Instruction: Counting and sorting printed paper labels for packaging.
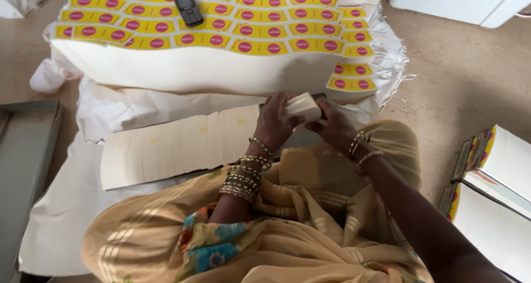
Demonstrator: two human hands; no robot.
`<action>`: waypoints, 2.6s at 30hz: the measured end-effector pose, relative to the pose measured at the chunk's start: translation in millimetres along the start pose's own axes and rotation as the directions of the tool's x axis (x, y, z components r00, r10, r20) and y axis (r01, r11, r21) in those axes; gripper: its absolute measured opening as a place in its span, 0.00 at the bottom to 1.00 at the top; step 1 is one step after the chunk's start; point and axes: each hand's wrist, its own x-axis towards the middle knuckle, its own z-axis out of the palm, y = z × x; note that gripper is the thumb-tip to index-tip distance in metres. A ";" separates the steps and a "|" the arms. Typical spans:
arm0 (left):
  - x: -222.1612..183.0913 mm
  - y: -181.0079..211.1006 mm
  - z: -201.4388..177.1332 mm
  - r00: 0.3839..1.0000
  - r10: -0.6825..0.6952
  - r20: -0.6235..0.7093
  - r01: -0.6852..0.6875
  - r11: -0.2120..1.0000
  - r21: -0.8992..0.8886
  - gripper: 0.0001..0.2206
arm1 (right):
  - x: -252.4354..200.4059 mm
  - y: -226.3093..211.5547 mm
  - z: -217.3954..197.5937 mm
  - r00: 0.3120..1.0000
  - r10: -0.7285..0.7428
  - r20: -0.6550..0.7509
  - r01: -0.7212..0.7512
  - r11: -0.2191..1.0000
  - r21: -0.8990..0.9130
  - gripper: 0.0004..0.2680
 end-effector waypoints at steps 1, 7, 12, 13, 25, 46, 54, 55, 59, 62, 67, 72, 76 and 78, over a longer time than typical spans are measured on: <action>3.5 -7.9 6.6 1.000 0.008 0.009 -0.008 1.000 -0.002 0.20 | 2.1 8.1 -3.0 1.000 0.002 -0.012 -0.002 1.000 0.000 0.18; 3.1 -18.7 27.1 0.998 0.016 0.066 -0.033 0.965 0.261 0.27 | 9.7 28.2 -0.8 0.995 0.021 0.100 0.019 0.922 -0.386 0.27; 16.8 -30.7 12.5 0.982 -0.148 0.119 0.109 0.953 0.284 0.24 | 5.3 -4.2 -12.0 0.992 0.091 0.090 -0.063 0.958 -0.280 0.25; 21.8 -28.8 8.7 0.981 -0.151 0.119 0.112 0.952 0.284 0.24 | 2.5 -6.7 -13.0 0.991 0.093 0.092 -0.064 0.958 -0.279 0.25; 33.5 -69.5 58.6 0.873 -0.149 0.464 -0.225 0.721 0.655 0.38 | 6.3 7.5 3.7 0.987 0.143 0.078 -0.029 0.625 -0.780 0.34; 40.2 -89.4 42.4 0.904 -0.199 0.378 -0.016 0.868 0.496 0.29 | 3.3 -6.2 -19.5 0.982 -0.176 -0.074 0.111 0.841 -0.530 0.33; 35.9 -102.7 58.0 0.887 -0.055 0.459 -0.329 0.622 0.710 0.22 | 14.7 35.8 13.9 0.996 -0.045 0.081 0.092 0.519 -0.850 0.32; 36.1 -104.8 56.9 0.890 -0.055 0.453 -0.325 0.619 0.715 0.22 | 15.7 31.3 12.8 0.995 -0.052 0.084 0.099 0.518 -0.850 0.32; 33.3 -112.2 48.8 0.904 0.030 0.426 -0.339 0.657 0.673 0.20 | 14.2 -0.8 9.5 0.995 -0.058 0.076 0.096 0.598 -0.796 0.27; 39.7 -97.4 28.8 0.934 0.091 0.346 -0.298 0.733 0.612 0.23 | 17.1 -4.7 11.3 0.997 -0.061 0.038 0.069 0.658 -0.749 0.22; 40.8 -68.4 -50.1 0.997 0.078 -0.002 -0.066 0.864 0.500 0.30 | 23.3 -7.1 39.7 0.998 0.046 -0.046 -0.064 0.768 -0.637 0.19; 11.5 -80.9 -99.4 0.962 -0.170 -0.214 0.261 0.807 0.530 0.18 | 21.8 -17.0 89.6 0.954 0.276 -0.115 -0.297 0.832 -0.469 0.24; 5.8 -97.5 -81.5 0.964 -0.214 -0.157 0.266 0.783 0.562 0.15 | 25.6 -4.5 99.7 0.980 0.176 -0.097 -0.199 0.915 -0.351 0.27; 4.4 -109.2 -58.6 0.962 -0.267 0.054 0.188 0.794 0.578 0.17 | 26.1 -10.4 86.0 0.924 0.382 0.027 -0.362 0.894 -0.263 0.27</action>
